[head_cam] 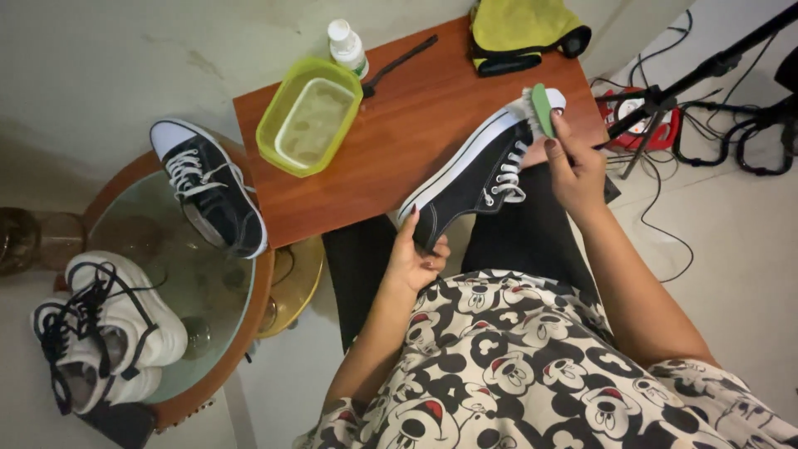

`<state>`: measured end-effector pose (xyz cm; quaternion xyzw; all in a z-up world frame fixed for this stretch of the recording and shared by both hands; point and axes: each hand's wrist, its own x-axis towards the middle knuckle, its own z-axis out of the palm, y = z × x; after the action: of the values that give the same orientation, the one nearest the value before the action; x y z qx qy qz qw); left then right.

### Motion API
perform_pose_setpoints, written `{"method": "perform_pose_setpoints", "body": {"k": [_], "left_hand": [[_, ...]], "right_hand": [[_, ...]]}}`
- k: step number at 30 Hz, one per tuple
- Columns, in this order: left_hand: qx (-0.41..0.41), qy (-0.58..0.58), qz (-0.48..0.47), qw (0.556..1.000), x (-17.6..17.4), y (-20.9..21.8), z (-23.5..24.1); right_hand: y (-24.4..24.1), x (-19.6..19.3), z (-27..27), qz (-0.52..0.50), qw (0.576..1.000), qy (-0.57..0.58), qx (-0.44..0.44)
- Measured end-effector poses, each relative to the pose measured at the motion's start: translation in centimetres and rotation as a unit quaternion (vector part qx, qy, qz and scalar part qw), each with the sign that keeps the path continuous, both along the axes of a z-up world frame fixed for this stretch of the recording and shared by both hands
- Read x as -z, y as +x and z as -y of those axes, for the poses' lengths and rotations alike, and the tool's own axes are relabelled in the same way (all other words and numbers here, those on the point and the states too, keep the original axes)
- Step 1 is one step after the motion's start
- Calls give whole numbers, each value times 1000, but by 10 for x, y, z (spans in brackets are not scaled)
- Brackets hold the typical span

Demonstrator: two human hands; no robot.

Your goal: The person scrubs the sole and upper of a black sneaker using a green brush and a yellow cloth. They repeatedly dip the brush into a container of water and wipe the shoe, focusing on the white rubber parts and the black fabric.

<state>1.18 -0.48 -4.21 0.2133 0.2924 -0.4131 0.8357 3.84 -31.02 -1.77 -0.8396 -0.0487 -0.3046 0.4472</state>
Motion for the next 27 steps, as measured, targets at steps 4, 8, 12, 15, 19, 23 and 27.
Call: {"method": "perform_pose_setpoints", "body": {"k": [4,8,12,15,19,23,27], "left_hand": [[1,30,7,1000,-5,1,3],[-30,21,9,999,9,1,6],[-59,15,17,998,27,-4,9],[-74,13,25,997,23,-7,13],[-100,16,28,994,25,-5,13],[-108,68,29,991,9,-1,10],[-75,95,19,993,-20,-1,4]], "right_hand": [[6,8,-3,13,1000,2,8],[6,7,-17,-5,1000,30,-4],[1,14,-21,-8,999,41,-22],[-1,15,-23,1,999,34,-19],[-7,11,-19,-5,999,39,-23],[-8,13,-35,-30,997,31,-67],[-6,1,-54,-51,995,30,-82]]}}
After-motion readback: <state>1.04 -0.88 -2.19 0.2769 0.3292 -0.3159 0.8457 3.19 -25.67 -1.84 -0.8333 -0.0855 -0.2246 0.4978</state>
